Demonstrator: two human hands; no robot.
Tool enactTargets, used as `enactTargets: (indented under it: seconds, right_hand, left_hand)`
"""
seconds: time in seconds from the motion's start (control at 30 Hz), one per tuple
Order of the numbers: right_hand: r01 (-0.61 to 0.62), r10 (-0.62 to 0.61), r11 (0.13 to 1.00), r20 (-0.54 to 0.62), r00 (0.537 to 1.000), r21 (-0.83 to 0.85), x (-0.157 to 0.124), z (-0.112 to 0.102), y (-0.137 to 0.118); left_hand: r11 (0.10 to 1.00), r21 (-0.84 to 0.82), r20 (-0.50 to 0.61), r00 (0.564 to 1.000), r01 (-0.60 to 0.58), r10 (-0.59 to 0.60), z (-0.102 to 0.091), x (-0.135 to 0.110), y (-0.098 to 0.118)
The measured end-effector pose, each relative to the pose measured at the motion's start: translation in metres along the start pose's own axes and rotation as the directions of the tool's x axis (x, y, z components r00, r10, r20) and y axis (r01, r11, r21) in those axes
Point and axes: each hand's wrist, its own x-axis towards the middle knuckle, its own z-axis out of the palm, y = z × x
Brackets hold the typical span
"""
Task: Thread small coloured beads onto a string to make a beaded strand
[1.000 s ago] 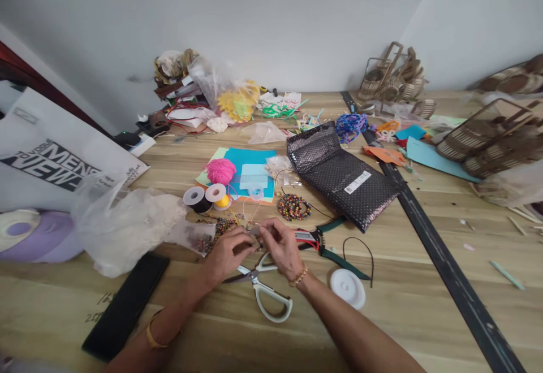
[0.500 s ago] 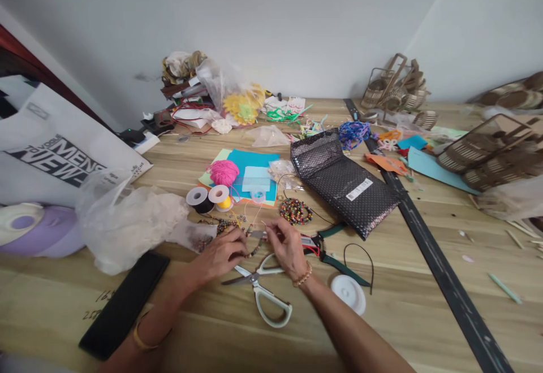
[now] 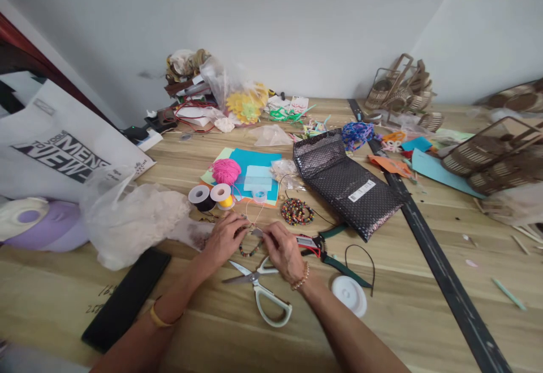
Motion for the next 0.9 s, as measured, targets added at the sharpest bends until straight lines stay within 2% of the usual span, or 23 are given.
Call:
enactTargets:
  seconds: [0.2,0.33,0.47,0.63,0.77,0.83,0.9]
  right_hand:
    - [0.026,-0.026,1.0,-0.003,1.0,0.007,0.0,0.0,0.001]
    - [0.013,-0.013,1.0,0.0,1.0,0.012,-0.001,0.001,0.002]
    - [0.005,-0.004,1.0,-0.004,1.0,0.028,-0.001,0.001,0.003]
    - [0.012,-0.011,0.999,-0.011,1.0,0.033,0.001,-0.001,0.002]
    - [0.005,-0.004,0.999,-0.011,1.0,0.033,0.001,-0.002,0.001]
    - [-0.005,0.005,0.999,-0.009,1.0,0.04,0.0,-0.001,0.001]
    - [-0.011,0.011,0.999,-0.004,1.0,0.048,0.0,-0.001,0.002]
  left_hand:
    - [0.969,0.245,0.023,1.0,-0.022,0.017,0.009,0.008,0.013]
    - [0.957,0.286,0.053,0.998,-0.044,0.03,0.012,0.015,0.01]
    - [0.984,0.165,0.076,0.996,-0.065,0.053,0.01,0.018,0.01]
    - [0.997,-0.06,0.144,0.988,-0.042,0.051,-0.004,0.015,0.012]
    - [0.99,-0.137,0.191,0.98,-0.032,0.058,-0.012,0.014,0.008]
    - [0.988,-0.157,0.154,0.988,0.012,0.013,-0.011,0.016,0.005]
    - [0.979,-0.178,0.059,0.995,0.095,-0.086,-0.007,0.02,0.002]
